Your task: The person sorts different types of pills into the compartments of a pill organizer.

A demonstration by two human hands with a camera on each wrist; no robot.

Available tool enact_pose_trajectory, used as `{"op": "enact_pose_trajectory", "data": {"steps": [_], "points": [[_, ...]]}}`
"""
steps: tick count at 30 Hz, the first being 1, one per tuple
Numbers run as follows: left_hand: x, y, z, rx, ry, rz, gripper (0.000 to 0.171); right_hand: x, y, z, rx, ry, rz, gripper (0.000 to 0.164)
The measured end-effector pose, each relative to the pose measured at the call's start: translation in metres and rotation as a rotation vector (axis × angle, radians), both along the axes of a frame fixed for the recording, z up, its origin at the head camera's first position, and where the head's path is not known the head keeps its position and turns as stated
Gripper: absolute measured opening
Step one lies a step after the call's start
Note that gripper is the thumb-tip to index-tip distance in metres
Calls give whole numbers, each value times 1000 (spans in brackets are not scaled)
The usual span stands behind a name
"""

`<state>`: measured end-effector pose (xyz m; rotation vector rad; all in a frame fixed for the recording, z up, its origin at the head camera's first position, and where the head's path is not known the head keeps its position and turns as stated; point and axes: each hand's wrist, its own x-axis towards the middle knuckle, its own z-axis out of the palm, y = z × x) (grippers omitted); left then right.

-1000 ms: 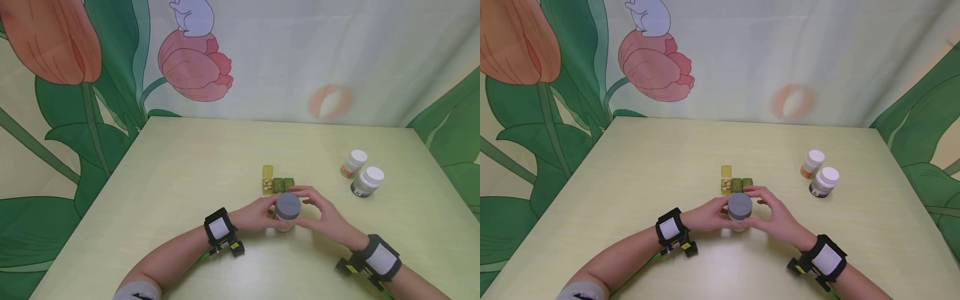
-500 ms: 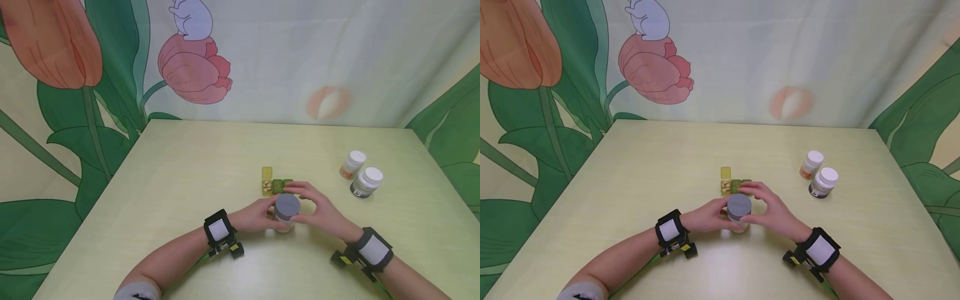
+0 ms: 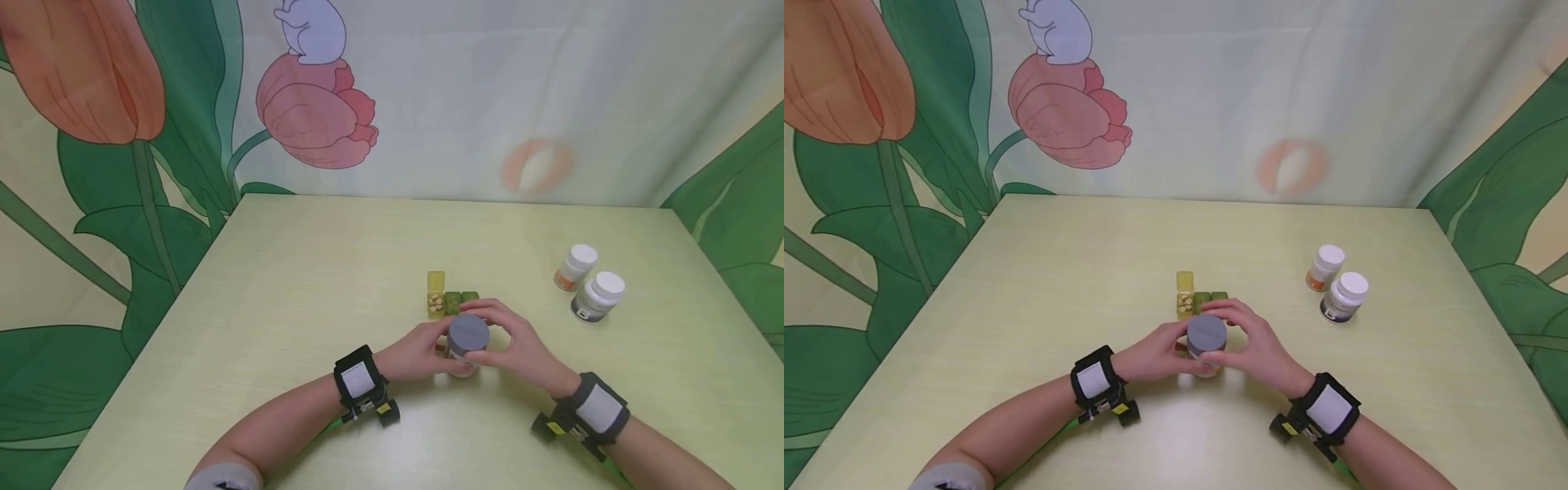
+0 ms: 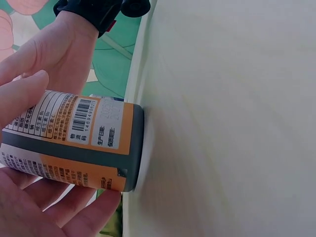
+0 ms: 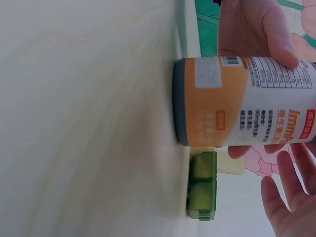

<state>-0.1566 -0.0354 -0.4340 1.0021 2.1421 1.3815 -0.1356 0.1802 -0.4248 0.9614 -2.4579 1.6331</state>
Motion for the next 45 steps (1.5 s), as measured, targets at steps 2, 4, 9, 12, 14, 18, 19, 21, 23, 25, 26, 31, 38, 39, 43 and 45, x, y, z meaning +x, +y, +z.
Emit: {"op": "enact_pose_trajectory", "data": {"steps": [2, 4, 9, 12, 14, 18, 19, 21, 23, 25, 26, 31, 38, 39, 43, 45], "points": [[0, 0, 0, -1, -6, 8, 57, 1, -1, 0, 10, 1, -13, 54], [1, 0, 0, -5, -15, 8, 57, 1, -1, 1, 23, -2, -23, 54], [-2, -4, 1, -69, -2, -15, 58, 6, 3, 1, 66, -29, -56, 53], [-7, -14, 3, -123, 18, -7, 60, 8, 12, 2, 94, -33, -105, 51], [-13, -23, 4, -132, 30, 13, 57, 9, 21, 4, 105, -12, -144, 49], [-22, -42, 8, -121, 56, 67, 47, 5, 42, 6, 102, 11, -210, 48], [-24, -47, 9, -117, 64, 82, 45, 2, 48, 6, 97, 8, -225, 48], [-26, -54, 13, -112, 76, 113, 42, -3, 57, 7, 88, -18, -257, 47], [-28, -60, 14, -105, 92, 141, 40, -11, 65, 7, 73, -41, -291, 48], [-29, -63, 15, -101, 105, 159, 38, -19, 70, 7, 69, -55, -332, 48], [-29, -64, 15, -97, 108, 165, 37, -23, 71, 7, 66, -59, -354, 47], [-29, -65, 16, -86, 108, 174, 35, -44, 74, 8, 91, -84, -485, 48], [-29, -64, 19, -96, 113, 182, 34, -72, 75, 11, 111, -175, -585, 65], [-29, -64, 19, -97, 117, 186, 34, -75, 74, 11, 110, -183, -592, 66], [-31, -65, 19, -96, 140, 201, 34, -83, 69, 11, 98, -170, -613, 72], [-33, -66, 20, -97, 154, 204, 35, -80, 64, 11, 100, -76, -645, 75]]}}
